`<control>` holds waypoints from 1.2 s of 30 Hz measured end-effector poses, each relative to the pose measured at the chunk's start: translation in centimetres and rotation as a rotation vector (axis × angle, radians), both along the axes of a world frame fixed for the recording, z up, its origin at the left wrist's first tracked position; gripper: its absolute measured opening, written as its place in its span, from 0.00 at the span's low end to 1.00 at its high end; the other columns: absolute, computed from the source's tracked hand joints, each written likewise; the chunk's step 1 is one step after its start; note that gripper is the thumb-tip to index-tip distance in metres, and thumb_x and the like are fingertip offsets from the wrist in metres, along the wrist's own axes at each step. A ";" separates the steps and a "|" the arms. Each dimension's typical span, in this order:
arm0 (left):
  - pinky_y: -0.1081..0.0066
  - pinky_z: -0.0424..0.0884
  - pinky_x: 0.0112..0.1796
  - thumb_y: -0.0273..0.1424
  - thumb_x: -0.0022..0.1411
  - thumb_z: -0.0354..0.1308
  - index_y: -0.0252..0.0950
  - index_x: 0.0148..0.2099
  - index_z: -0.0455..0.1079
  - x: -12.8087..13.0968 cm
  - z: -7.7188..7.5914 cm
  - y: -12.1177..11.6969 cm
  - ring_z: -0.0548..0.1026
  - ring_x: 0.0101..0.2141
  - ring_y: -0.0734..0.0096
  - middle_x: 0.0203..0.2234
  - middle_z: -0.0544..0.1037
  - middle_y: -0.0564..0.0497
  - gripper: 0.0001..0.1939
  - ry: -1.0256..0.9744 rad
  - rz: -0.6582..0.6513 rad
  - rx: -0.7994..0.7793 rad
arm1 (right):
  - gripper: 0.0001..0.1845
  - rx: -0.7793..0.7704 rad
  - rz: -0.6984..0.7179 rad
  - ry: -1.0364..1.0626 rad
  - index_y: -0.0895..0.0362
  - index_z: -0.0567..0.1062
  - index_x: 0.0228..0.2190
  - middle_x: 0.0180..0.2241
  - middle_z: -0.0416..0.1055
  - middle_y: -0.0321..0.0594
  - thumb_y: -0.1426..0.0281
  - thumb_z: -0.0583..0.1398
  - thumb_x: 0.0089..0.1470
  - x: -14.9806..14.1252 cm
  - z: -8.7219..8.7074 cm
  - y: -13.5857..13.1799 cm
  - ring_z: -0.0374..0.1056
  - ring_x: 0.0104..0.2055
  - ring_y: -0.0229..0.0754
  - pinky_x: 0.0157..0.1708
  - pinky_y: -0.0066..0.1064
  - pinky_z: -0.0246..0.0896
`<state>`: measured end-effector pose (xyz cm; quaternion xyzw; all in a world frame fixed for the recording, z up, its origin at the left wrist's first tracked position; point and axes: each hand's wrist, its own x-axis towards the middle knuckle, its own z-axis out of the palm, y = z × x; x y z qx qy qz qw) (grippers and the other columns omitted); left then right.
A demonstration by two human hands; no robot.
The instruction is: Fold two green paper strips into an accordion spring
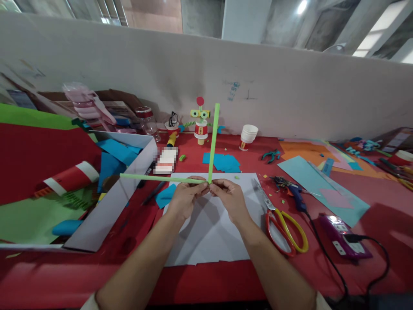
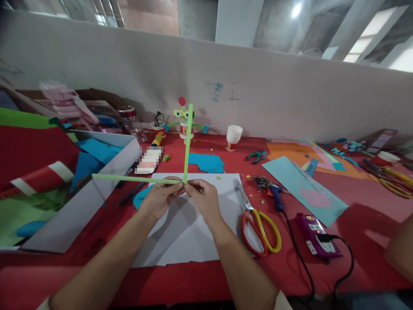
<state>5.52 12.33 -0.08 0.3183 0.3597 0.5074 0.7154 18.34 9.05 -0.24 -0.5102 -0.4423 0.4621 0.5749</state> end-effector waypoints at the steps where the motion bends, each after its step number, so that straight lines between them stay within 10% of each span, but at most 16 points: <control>1: 0.71 0.71 0.36 0.26 0.36 0.71 0.32 0.25 0.72 0.1 0.0 0.0 0.74 0.26 0.75 0.20 0.75 0.54 0.12 -0.015 -0.005 0.004 | 0.06 0.038 -0.020 -0.054 0.56 0.78 0.29 0.25 0.73 0.36 0.67 0.63 0.46 0.0 0.0 -0.1 0.67 0.27 0.37 0.32 0.31 0.65; 36: 0.79 0.69 0.28 0.21 0.42 0.67 0.32 0.26 0.73 0.2 0.6 -0.3 0.71 0.23 0.79 0.21 0.74 0.52 0.07 -0.114 -0.127 -0.310 | 0.08 0.390 -0.069 -0.515 0.50 0.77 0.33 0.30 0.73 0.38 0.72 0.58 0.52 0.0 0.1 -0.8 0.68 0.33 0.41 0.36 0.33 0.64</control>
